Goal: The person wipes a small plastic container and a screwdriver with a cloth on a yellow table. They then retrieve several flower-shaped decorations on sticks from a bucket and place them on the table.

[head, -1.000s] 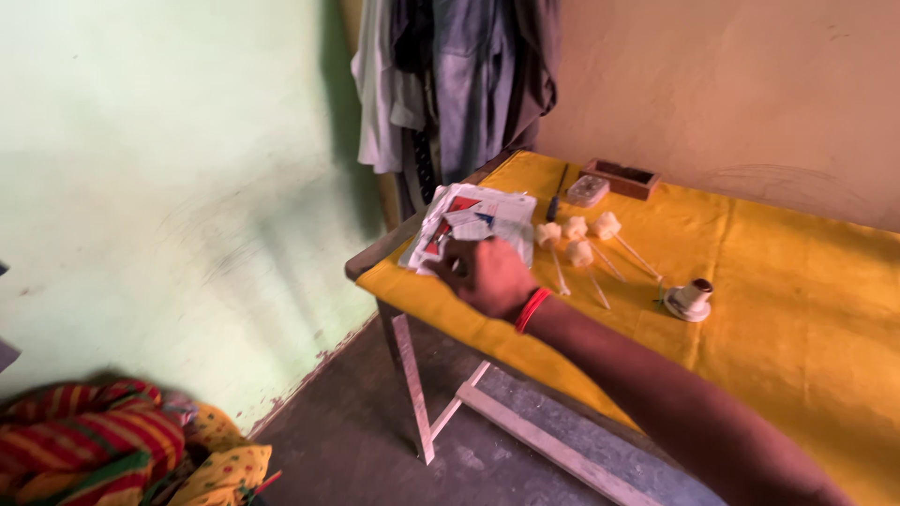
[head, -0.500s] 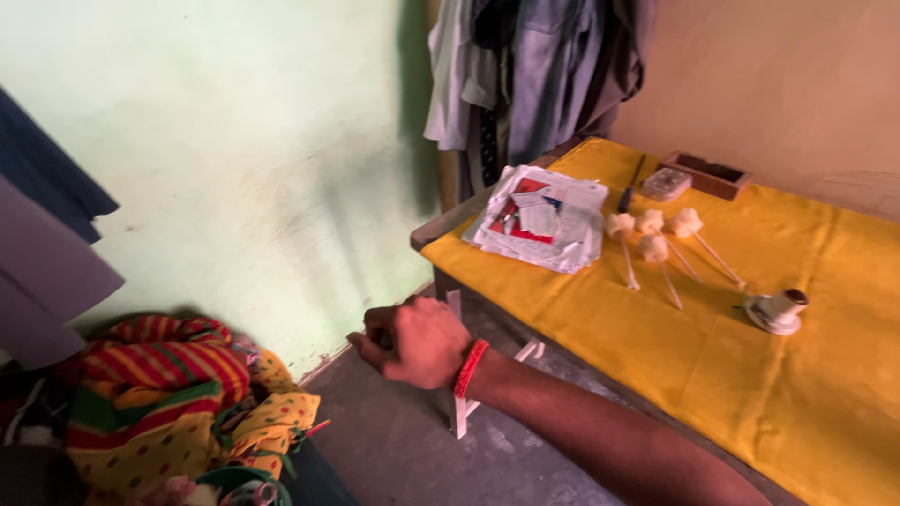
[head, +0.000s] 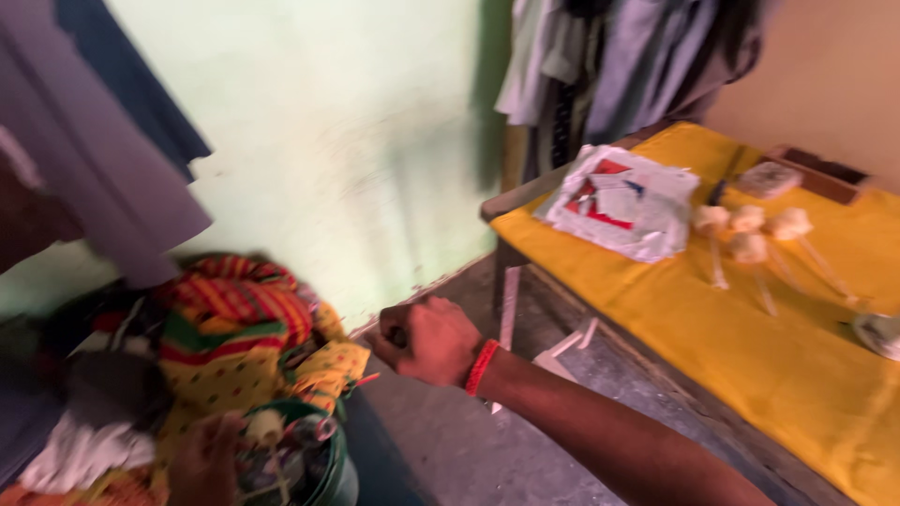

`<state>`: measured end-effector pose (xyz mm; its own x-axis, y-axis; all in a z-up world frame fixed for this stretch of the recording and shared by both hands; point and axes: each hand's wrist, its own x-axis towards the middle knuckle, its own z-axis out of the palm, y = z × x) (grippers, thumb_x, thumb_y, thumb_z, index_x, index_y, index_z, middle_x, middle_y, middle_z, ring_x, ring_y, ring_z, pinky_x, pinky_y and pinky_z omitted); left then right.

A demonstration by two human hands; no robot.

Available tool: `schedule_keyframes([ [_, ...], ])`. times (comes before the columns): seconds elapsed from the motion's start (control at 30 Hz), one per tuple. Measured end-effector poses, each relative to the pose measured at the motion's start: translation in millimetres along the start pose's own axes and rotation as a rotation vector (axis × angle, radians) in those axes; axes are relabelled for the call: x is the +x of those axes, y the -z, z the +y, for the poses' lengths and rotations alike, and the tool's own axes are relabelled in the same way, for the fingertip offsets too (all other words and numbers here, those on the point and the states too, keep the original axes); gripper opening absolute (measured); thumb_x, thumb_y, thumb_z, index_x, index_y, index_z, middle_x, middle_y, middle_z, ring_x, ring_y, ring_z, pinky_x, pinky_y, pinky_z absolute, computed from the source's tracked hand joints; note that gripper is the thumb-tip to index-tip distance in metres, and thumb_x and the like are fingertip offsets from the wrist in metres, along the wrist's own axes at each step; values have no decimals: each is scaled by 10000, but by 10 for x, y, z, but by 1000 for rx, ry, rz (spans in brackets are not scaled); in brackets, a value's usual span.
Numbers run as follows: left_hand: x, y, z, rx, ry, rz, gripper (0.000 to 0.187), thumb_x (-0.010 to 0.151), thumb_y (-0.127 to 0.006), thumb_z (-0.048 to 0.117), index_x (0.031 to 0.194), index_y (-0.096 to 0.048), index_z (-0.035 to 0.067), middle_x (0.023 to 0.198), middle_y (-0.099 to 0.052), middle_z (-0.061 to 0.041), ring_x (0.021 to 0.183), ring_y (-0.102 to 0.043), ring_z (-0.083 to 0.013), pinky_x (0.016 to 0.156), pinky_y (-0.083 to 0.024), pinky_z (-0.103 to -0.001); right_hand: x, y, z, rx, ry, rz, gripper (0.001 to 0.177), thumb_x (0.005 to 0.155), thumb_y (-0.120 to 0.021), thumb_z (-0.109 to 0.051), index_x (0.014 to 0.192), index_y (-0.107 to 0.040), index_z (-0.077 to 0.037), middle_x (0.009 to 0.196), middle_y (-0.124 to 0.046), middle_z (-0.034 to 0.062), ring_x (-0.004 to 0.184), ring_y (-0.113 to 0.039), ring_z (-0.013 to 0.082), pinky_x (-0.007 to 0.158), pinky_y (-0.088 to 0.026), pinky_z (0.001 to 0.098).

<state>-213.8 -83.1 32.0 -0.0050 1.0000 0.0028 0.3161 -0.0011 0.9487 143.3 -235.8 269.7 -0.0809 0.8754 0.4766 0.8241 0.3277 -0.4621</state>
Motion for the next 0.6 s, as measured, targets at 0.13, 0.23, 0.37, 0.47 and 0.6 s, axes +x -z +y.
schedule_keyframes([
  [0.13,-334,-100,223,-83,-49,63,405,983,-602,454,1085,-694,73,784,-661,-73,638,-558,-148,562,-447,-337,-2,-219,11,44,34,-32,292,901,-696,-333,762,-713,-77,648,-689,138,616,-684,357,611,-546,450],
  [0.23,-366,-107,218,-34,-166,69,364,989,-602,414,1040,-703,68,743,-672,-62,611,-564,-135,568,-458,-317,2,-377,20,60,-13,-86,312,906,-691,-330,735,-702,-70,652,-700,139,620,-691,356,594,-542,446],
  [0.37,-339,-184,-17,-103,-107,34,324,987,-601,379,1008,-680,66,741,-662,-23,628,-612,-128,555,-508,-328,28,-592,47,95,-31,-109,317,888,-712,-329,718,-696,-62,643,-685,151,605,-690,351,586,-539,441],
  [0.47,-333,-268,-338,40,-27,133,343,942,-670,410,1006,-725,78,837,-721,-67,713,-658,-190,630,-521,-352,28,-716,71,102,-49,-123,320,879,-719,-324,707,-697,-54,643,-670,156,589,-668,361,569,-521,447],
  [0.6,-227,-490,-718,319,44,149,386,854,-745,450,1004,-769,95,935,-785,-109,883,-747,-240,783,-562,-384,67,-784,82,96,-78,-137,326,893,-711,-317,712,-700,-46,630,-642,166,560,-629,370,555,-495,450],
])
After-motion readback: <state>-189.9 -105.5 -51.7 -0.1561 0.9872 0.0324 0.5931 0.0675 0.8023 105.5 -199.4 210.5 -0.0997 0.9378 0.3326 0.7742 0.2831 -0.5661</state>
